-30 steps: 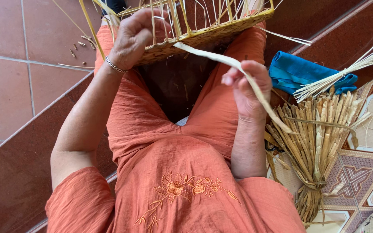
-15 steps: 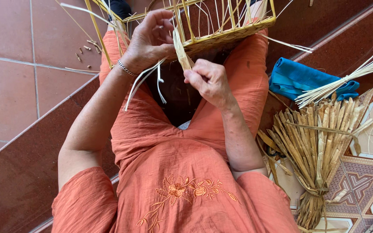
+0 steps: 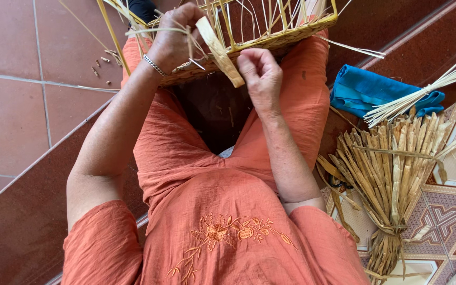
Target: The person weaves dried palm leaves into a rectangular basket frame, interlacing strands through vertical supports and trimming excess with scissors. They periodically adjust the basket and pull new strands from a bundle to continue the weave.
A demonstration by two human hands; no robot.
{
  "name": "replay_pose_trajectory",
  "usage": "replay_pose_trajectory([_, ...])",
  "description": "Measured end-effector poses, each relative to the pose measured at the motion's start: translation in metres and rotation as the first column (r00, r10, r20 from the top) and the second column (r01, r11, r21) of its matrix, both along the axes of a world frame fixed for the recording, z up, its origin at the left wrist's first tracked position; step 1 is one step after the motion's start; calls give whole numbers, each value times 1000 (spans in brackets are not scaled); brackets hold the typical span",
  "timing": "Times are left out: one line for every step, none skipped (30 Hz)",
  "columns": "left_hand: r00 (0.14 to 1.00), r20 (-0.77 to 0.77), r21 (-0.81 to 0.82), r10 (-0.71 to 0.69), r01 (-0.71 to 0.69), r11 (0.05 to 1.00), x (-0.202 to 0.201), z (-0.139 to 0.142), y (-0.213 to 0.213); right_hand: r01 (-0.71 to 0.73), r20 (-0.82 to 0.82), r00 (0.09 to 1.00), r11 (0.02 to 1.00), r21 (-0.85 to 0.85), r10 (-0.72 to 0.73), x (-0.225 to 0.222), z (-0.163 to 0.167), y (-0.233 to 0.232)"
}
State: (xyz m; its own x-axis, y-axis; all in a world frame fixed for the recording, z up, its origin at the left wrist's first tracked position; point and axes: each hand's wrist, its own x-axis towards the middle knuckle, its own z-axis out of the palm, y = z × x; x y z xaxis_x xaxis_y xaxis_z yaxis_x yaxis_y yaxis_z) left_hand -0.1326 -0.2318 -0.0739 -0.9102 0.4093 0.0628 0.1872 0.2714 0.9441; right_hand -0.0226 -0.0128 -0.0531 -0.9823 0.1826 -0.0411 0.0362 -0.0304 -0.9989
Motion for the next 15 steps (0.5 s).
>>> replay_pose_trajectory([999,36,68,-12,10,998,-3,-2,1,-18,12,1000,1000,0,18,1,-6,-4])
replay_pose_trajectory([984,157,149,-86,62,987,-5,-3,1,-39,24,999,999,-2,39,3,-11,-8])
replay_pose_trajectory([949,269,234,-165,101,967,-8,-4,1,-27,23,999,999,38,26,4,-15,-11])
replay_pose_trajectory([895,369,321,-249,129,938,-10,-3,1,-14,20,1000,997,78,12,5,-17,-15])
replay_pose_trajectory([913,323,227,-251,182,957,-11,-1,0,0,16,1000,993,118,-2,5,-18,-18])
replay_pose_trajectory([926,275,130,-259,231,964,-14,1,0,19,-12,1000,993,114,-18,5,-19,-21])
replay_pose_trajectory([935,228,29,-272,273,962,-15,5,0,40,-39,999,993,109,-36,4,-19,-25])
replay_pose_trajectory([923,267,38,-278,278,960,-17,9,0,61,-65,996,993,104,-54,3,-17,-28])
replay_pose_trajectory([909,305,48,-283,282,958,-18,12,0,78,-63,995,991,110,-71,3,-18,-31])
replay_pose_trajectory([894,344,58,-288,286,956,-22,19,0,94,-60,994,989,116,-87,0,-15,-34])
replay_pose_trajectory([911,307,15,-276,285,958,-20,21,1,108,-57,993,986,124,-102,1,-15,-37])
replay_pose_trajectory([927,267,-28,-264,282,959,-19,25,1,117,-54,992,987,108,-111,1,-13,-39])
replay_pose_trajectory([941,225,-70,-253,275,959,-19,28,2,124,-52,991,988,93,-120,0,-13,-41])
replay_pose_trajectory([935,235,-86,-266,293,952,-20,30,3,130,-48,991,989,77,-127,1,-13,-42])
replay_pose_trajectory([929,244,-102,-279,310,945,-21,31,4,133,-47,990,988,71,-130,1,-12,-43])
